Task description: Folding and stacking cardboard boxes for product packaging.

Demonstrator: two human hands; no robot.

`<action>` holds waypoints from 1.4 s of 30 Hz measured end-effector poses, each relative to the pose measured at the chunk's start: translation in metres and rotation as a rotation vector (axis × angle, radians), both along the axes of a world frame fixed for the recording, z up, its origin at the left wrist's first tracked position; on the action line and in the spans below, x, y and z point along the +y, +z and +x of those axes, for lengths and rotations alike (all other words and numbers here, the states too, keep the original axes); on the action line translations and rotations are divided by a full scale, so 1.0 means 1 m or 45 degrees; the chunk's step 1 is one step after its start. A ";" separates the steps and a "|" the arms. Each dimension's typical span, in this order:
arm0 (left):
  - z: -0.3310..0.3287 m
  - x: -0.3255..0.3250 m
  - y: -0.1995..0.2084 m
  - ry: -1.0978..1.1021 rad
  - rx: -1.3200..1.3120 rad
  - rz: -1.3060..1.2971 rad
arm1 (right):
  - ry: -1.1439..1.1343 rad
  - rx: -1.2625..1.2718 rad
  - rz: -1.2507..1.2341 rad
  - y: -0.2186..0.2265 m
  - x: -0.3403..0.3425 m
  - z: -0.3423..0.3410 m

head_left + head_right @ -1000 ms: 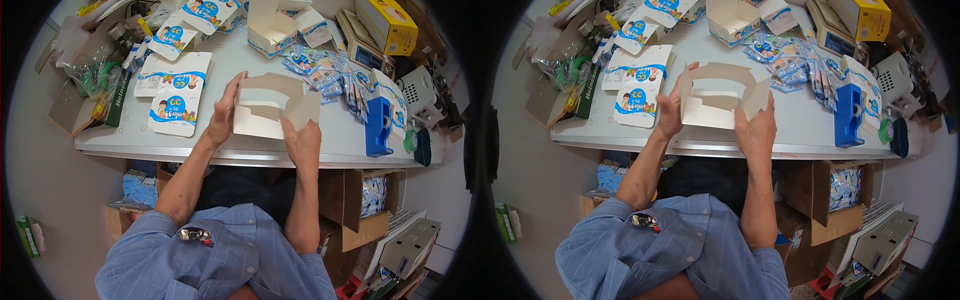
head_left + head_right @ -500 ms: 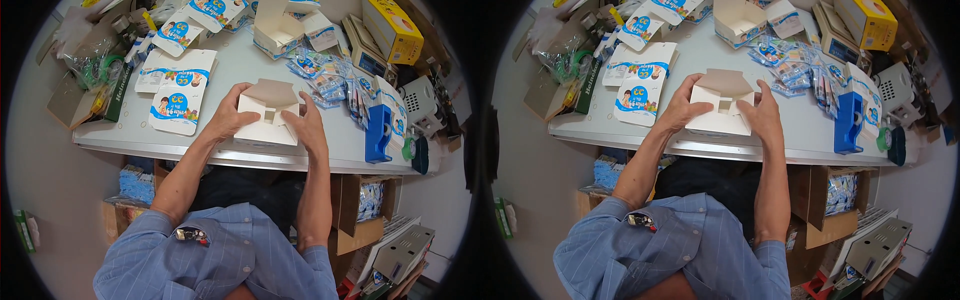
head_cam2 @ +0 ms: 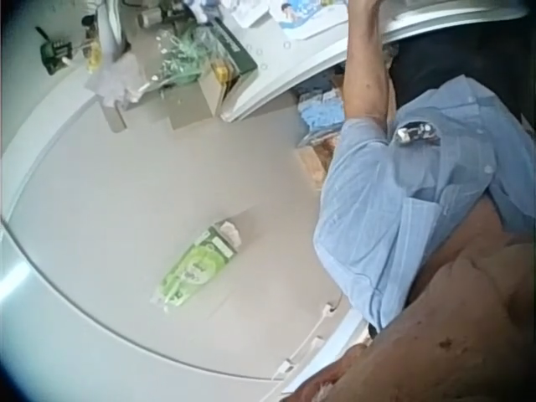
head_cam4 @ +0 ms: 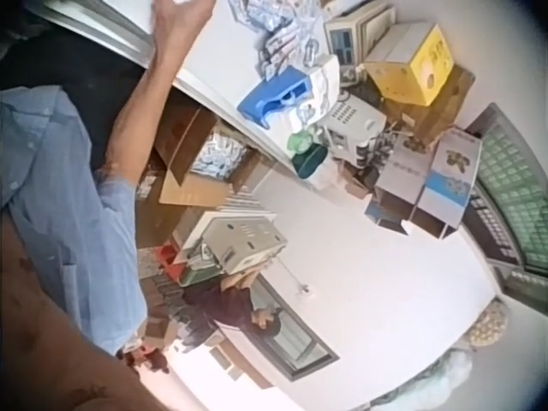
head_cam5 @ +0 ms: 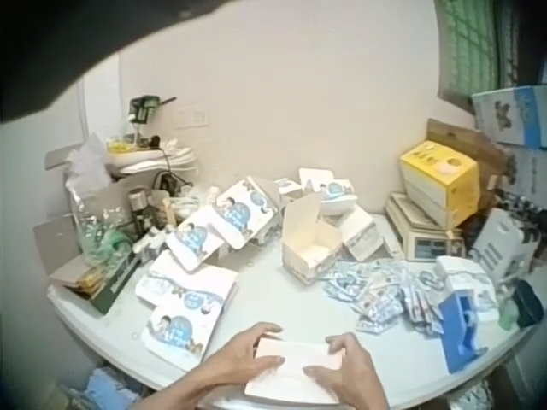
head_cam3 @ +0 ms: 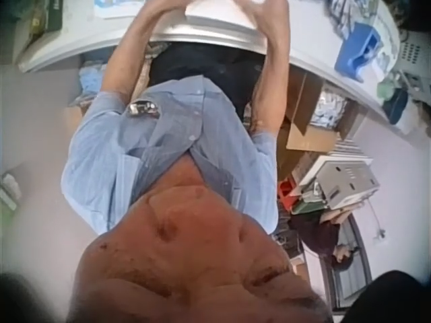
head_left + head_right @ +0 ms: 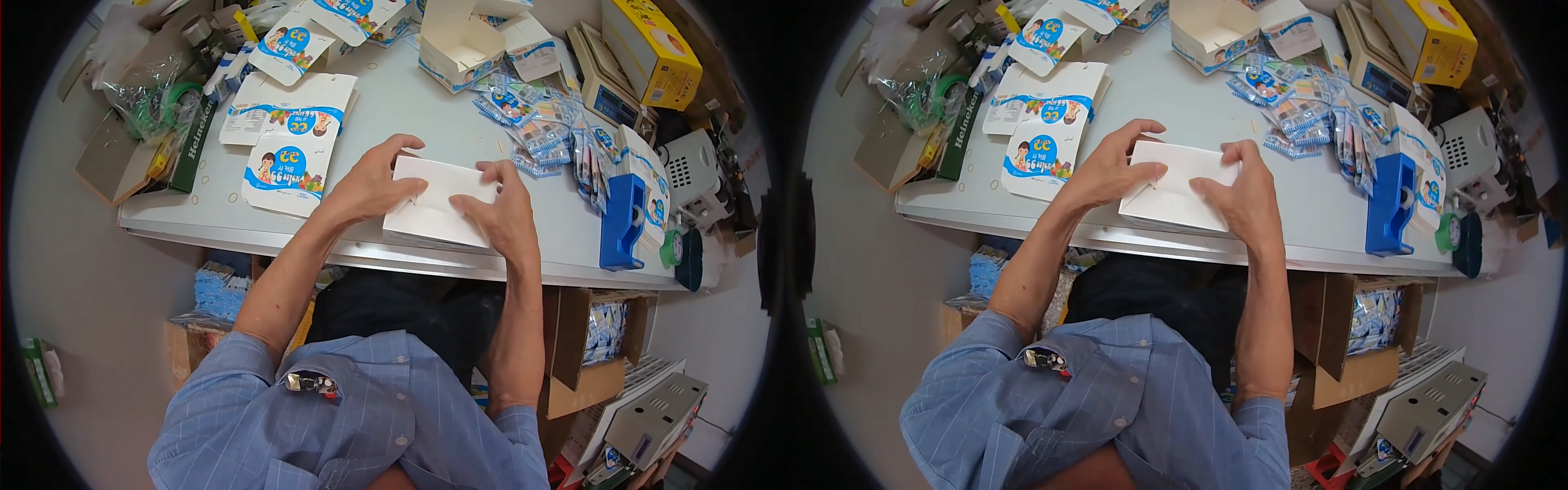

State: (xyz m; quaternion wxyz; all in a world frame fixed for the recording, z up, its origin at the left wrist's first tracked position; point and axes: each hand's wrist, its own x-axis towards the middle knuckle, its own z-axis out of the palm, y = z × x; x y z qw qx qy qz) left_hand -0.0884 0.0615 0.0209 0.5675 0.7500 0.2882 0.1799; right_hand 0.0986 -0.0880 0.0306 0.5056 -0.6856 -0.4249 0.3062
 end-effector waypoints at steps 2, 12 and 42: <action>0.002 0.001 0.004 -0.036 0.116 0.179 | -0.121 -0.364 -0.160 0.014 0.004 -0.011; 0.005 -0.002 -0.021 0.089 0.033 -0.243 | 0.134 0.105 -0.217 0.011 0.002 0.016; -0.012 0.019 0.133 0.175 -0.832 1.294 | -0.600 0.178 0.411 -0.049 -0.048 0.029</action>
